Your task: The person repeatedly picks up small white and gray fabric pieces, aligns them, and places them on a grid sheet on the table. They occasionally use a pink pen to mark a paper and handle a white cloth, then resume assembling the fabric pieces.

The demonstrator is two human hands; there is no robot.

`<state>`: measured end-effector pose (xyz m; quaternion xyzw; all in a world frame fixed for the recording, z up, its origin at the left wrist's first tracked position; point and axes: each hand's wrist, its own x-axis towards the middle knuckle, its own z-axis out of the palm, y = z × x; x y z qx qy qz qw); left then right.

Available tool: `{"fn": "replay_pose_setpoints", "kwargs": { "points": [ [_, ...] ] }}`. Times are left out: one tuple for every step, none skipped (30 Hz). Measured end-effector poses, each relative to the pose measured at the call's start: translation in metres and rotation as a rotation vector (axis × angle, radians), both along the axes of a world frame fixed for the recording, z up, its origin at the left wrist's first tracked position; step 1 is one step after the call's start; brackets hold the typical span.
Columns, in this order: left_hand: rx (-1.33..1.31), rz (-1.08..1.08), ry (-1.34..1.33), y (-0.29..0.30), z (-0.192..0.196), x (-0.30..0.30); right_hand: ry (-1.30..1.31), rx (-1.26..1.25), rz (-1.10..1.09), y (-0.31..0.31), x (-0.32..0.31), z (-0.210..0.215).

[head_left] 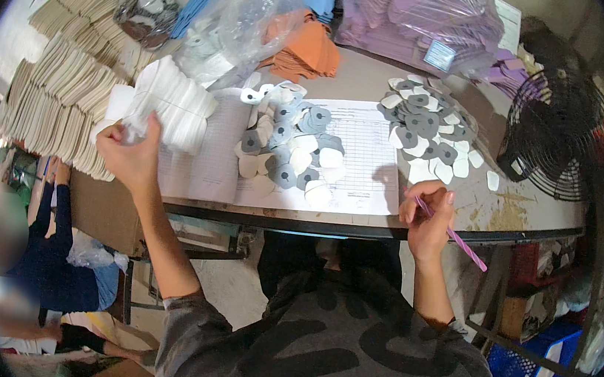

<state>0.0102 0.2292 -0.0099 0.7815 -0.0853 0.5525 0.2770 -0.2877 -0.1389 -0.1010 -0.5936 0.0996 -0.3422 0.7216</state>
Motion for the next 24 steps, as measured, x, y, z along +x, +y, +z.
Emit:
{"fn": "replay_pose_setpoints", "kwargs": {
  "points": [
    [0.055, 0.044, 0.0, -0.004, 0.009, -0.006, -0.006, 0.046, -0.011, 0.0, 0.001, 0.0],
    [0.045, 0.011, 0.004, -0.008, 0.017, -0.013, -0.024, 0.099, -0.008, 0.0, 0.0, 0.001],
    [0.04, -0.016, -0.01, -0.014, 0.026, -0.021, -0.055, 0.052, -0.01, 0.0, 0.001, 0.002],
    [0.033, -0.044, -0.028, -0.022, 0.035, -0.028, -0.065, 0.064, -0.005, 0.0, 0.001, 0.004],
    [-0.029, -0.163, -0.022, -0.03, 0.045, -0.036, -0.081, 0.086, -0.005, 0.001, 0.002, 0.006],
    [-0.015, -0.214, -0.063, -0.037, 0.054, -0.046, -0.092, 0.109, -0.005, 0.001, 0.0, 0.008],
    [-0.004, -0.266, -0.106, -0.045, 0.063, -0.056, -0.129, 0.103, 0.007, 0.001, 0.0, 0.012],
    [-0.026, -0.335, -0.146, -0.055, 0.07, -0.066, -0.142, 0.107, -0.013, 0.0, -0.001, 0.017],
    [-0.009, -0.456, -0.158, -0.067, 0.071, -0.078, -0.155, 0.111, -0.039, 0.0, -0.004, 0.023],
    [-0.024, -0.593, -0.166, -0.081, 0.068, -0.091, -0.169, 0.129, -0.059, -0.001, -0.008, 0.03],
    [-0.063, -0.714, -0.15, -0.094, 0.064, -0.104, -0.233, 0.129, -0.049, -0.004, -0.013, 0.039],
    [0.007, -0.87, -0.143, -0.108, 0.058, -0.116, -0.255, 0.016, -0.1, -0.008, -0.018, 0.048],
    [0.034, -0.997, -0.077, -0.12, 0.051, -0.126, -0.285, -0.088, -0.145, -0.013, -0.021, 0.059],
    [0.163, -1.016, -0.021, -0.129, 0.044, -0.137, -0.344, -0.197, -0.187, -0.017, -0.024, 0.069],
    [0.271, -1.019, 0.068, -0.137, 0.037, -0.148, -0.415, -0.208, -0.199, -0.018, -0.026, 0.078],
    [0.469, -0.91, 0.05, -0.144, 0.03, -0.157, -0.448, -0.223, -0.138, -0.019, -0.028, 0.087],
    [0.547, -0.942, 0.025, -0.151, 0.025, -0.158, -0.457, -0.26, -0.082, -0.02, -0.03, 0.096],
    [0.624, -0.981, 0.018, -0.155, 0.021, -0.159, -0.474, -0.266, -0.064, -0.018, -0.032, 0.103],
    [0.596, -0.981, -0.007, -0.159, 0.018, -0.16, -0.351, -0.345, -0.118, -0.016, -0.034, 0.108],
    [0.566, -0.986, -0.009, -0.161, 0.014, -0.162, -0.201, -0.294, -0.154, -0.01, -0.035, 0.112],
    [0.538, -0.987, -0.01, -0.162, 0.012, -0.164, -0.206, -0.475, -0.147, -0.013, -0.029, 0.114],
    [0.547, -0.991, -0.001, -0.162, 0.011, -0.165, -0.151, -0.628, -0.129, -0.015, -0.022, 0.114],
    [0.556, -0.991, 0.007, -0.161, 0.011, -0.166, -0.055, -0.703, -0.098, -0.018, -0.022, 0.116],
    [0.554, -1.007, 0.005, -0.16, 0.011, -0.167, -0.043, -0.729, -0.095, -0.019, -0.019, 0.116]
  ]
}}
